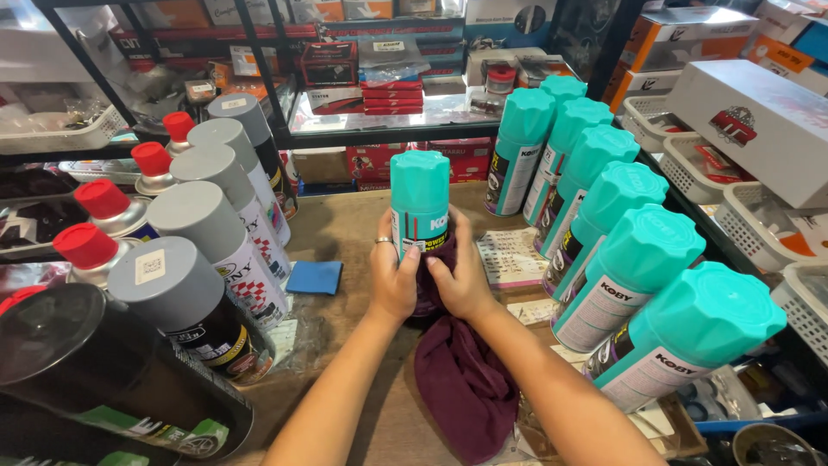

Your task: Cleaning and wiping down various spray paint cans with a cloth.

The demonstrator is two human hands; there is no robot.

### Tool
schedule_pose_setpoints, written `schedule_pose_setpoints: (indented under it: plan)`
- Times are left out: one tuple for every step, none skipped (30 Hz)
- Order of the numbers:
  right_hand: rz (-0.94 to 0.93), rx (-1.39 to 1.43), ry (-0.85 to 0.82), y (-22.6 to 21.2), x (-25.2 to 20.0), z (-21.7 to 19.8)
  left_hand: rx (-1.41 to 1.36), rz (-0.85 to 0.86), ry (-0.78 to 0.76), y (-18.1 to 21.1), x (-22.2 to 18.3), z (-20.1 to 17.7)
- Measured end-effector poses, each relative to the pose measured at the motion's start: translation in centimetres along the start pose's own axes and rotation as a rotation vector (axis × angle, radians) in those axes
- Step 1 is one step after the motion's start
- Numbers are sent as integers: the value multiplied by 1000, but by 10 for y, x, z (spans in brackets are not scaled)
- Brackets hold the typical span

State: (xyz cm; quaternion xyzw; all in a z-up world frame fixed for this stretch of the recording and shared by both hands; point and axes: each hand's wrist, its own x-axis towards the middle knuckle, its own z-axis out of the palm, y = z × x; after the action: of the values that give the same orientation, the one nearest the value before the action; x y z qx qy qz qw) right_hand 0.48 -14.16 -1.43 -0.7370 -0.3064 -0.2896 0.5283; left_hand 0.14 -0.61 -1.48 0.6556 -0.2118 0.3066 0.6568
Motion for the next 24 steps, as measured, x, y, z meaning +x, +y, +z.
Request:
schedule_pose_setpoints:
  plan:
    - [1,1,1,-1,0,0,1,0,-1,2,0,0]
    - [0,0,5,-3,1,1,14,17,9,4,0,0]
    - [0,-2,9,-4,0,1,25,33,19,5,0,1]
    - [1,-2,10,-5,0,1,25,31,18,6,-1,1]
    - [-1,-11,20,-6,0,1,47,34,25,7,-2,2]
    - [-4,-19,31,-7,0,1,70,37,32,7,-3,3]
    - [-1,-19,30,-9,0,1,69,34,31,11,-2,3]
    - [-1,-23,44,-11,0,1,72,42,36,14,-2,5]
    - [1,-26,57,-13,-1,1,75,50,40,18,-2,6]
    - [4,-26,58,-11,-2,2,75,46,39,15,-3,6]
    - [3,-38,67,-8,-3,2,79,50,39,13,-3,6]
    - [1,-50,77,-6,-4,3,84,53,38,11,-4,6]
    - [5,-51,76,-7,-4,3,84,49,38,12,-4,6]
    - [2,-47,84,-8,-3,4,78,51,43,12,-5,6]
    - [-2,-44,92,-8,-3,4,72,53,47,13,-4,7]
    - [1,-45,91,-10,-3,4,71,50,46,13,-4,7]
    - [4,-62,101,-13,-2,4,74,51,47,14,-4,7]
    - [6,-79,112,-15,-2,5,76,51,48,14,-4,8]
    - [7,-81,112,-14,-3,5,75,50,48,14,-4,7]
    - [5,-92,118,-12,-4,5,75,48,46,14,-4,7]
    - [3,-102,125,-11,-4,5,75,48,44,15,-3,7]
    - [3,-103,125,-11,-4,5,74,47,44,15,-3,7]
    - [-7,-134,135,-11,-4,5,67,34,46,15,-3,7]
    - [-18,-165,145,-12,-3,5,60,21,48,16,-2,8]
